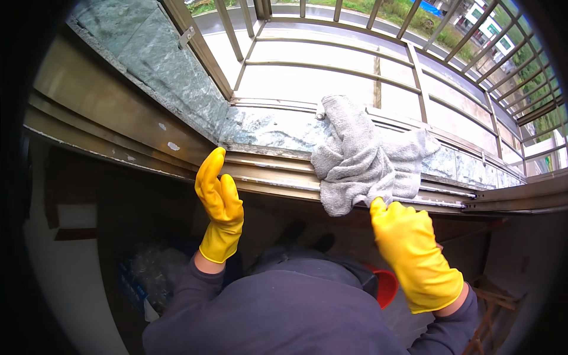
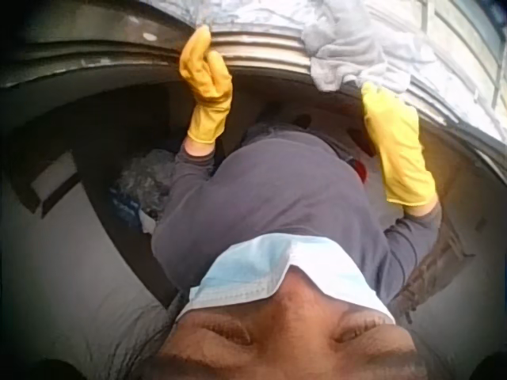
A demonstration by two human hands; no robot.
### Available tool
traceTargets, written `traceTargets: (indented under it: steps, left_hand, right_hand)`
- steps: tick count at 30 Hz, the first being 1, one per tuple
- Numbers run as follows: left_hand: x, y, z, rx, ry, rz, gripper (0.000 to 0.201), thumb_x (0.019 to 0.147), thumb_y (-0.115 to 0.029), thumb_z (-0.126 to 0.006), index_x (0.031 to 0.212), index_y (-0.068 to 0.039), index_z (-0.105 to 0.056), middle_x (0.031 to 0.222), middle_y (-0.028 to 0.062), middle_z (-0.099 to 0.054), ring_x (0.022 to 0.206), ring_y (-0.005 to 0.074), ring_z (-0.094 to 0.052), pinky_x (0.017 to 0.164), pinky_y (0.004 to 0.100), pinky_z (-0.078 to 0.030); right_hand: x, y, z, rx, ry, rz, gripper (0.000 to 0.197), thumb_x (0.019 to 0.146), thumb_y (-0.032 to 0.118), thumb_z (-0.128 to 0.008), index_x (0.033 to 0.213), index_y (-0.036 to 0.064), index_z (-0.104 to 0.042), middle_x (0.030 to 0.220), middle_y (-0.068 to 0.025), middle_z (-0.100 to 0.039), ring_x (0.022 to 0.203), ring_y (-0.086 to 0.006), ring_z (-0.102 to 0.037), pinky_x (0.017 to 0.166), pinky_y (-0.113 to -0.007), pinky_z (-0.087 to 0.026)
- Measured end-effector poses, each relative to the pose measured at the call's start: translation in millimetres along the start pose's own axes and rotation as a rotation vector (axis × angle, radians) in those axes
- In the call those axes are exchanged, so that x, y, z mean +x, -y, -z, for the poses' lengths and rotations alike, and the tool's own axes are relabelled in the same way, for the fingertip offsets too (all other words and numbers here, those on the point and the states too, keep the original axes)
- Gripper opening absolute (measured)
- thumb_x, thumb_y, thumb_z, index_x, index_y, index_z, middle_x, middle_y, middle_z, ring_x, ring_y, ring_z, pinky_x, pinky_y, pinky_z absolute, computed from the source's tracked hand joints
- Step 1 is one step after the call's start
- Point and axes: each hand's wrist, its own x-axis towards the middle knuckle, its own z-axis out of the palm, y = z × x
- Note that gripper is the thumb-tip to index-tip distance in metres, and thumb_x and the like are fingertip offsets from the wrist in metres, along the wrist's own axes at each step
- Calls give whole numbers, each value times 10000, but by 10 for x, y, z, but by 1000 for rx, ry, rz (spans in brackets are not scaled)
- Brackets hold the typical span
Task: The person uses a thin metal tool to scrape debris from the window frame track and then wipes the area with a gray cloth. The person repeats this process along the length of the frame, focusing on the corners and edges.
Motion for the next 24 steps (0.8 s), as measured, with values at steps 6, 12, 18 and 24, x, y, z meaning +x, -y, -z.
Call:
traceTargets:
  steps: [6, 12, 18, 24]
  left_hand:
    - [14, 37, -35, -102, 38, 93, 339, 838, 118, -464, 1114, 50, -647, 1106, 203, -683, 1012, 363, -663, 923, 409, -515]
    - [90, 73, -100, -116, 221, 34, 393, 743, 56, -527, 1109, 17, -668, 1048, 197, -690, 966, 381, -660, 868, 422, -526]
    - [167, 62, -67, -140, 172, 52, 361, 780, 47, -500, 1108, 45, -651, 1037, 224, -676, 969, 405, -646, 883, 442, -506]
    - [85, -354, -100, 24, 0, -65, 311, 917, 34, -443, 1178, 16, -610, 1158, 181, -649, 1065, 397, -619, 1052, 498, -420]
  right_hand:
    - [335, 503, -21, -124, -158, 93, 295, 821, 196, -612, 1092, 82, -631, 663, -27, -515, 549, -200, -563, 485, -380, -433]
    - [706, 963, 61, -14, -378, 106, 79, 826, 149, -588, 804, 73, -592, 592, -41, -478, 497, -185, -529, 414, -381, -370]
    - [1114, 1471, 190, 208, -343, 129, 107, 886, 162, -573, 867, 75, -632, 630, -70, -565, 576, -217, -619, 474, -407, -465]
    - [1513, 1038, 105, 1104, 209, 179, 156, 943, 153, -564, 896, 22, -635, 812, -79, -709, 816, -223, -701, 721, -348, -542]
